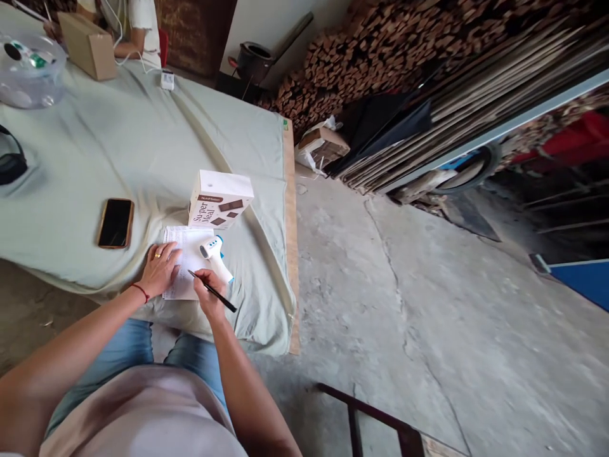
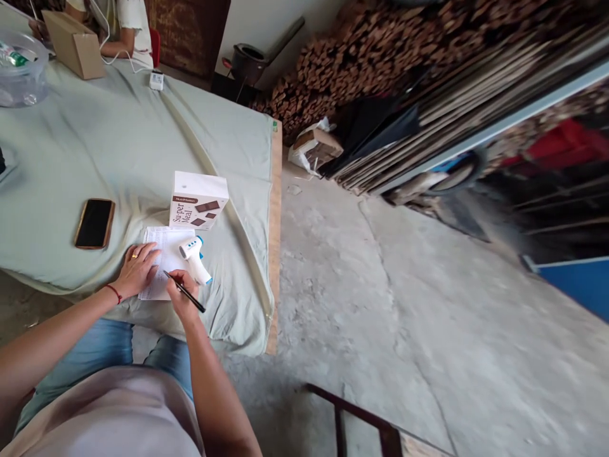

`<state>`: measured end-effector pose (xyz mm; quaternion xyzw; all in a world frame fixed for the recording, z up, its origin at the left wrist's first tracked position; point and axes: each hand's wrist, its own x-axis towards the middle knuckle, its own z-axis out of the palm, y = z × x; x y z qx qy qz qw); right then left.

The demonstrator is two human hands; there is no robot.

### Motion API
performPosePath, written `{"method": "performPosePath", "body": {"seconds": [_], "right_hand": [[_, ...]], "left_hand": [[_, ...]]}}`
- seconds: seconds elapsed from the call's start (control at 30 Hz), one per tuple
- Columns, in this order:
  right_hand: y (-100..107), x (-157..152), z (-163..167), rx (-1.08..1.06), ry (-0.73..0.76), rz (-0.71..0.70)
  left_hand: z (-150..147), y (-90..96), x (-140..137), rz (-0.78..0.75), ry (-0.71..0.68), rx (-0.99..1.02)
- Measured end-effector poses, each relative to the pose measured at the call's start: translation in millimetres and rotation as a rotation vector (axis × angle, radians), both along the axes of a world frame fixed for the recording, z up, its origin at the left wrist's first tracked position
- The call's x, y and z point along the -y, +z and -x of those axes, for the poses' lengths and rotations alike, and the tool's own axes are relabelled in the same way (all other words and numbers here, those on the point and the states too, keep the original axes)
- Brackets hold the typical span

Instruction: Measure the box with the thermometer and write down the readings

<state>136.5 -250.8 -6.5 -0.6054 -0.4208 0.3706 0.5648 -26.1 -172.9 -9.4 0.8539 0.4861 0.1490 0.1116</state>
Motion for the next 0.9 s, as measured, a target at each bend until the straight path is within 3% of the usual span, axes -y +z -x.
{"method": "performPosePath", "body": {"seconds": [0.27,0.7,0.9], "right_hand": [[-26.5,18.1,15.0,0.134,-0.025,0.030],[-30.1,16.6,12.6,0.252,0.081,0.045],[-31.2,15.7,13.4,0.210,0.056,0.044]], "left_hand": [[6.0,5.4,27.5,-0.002,-0.010,0.024],[4.1,4.5,26.8,0.000,-0.003,0.029],[4.3,2.5,26.1,-0.009,-0.005,0.045]]}}
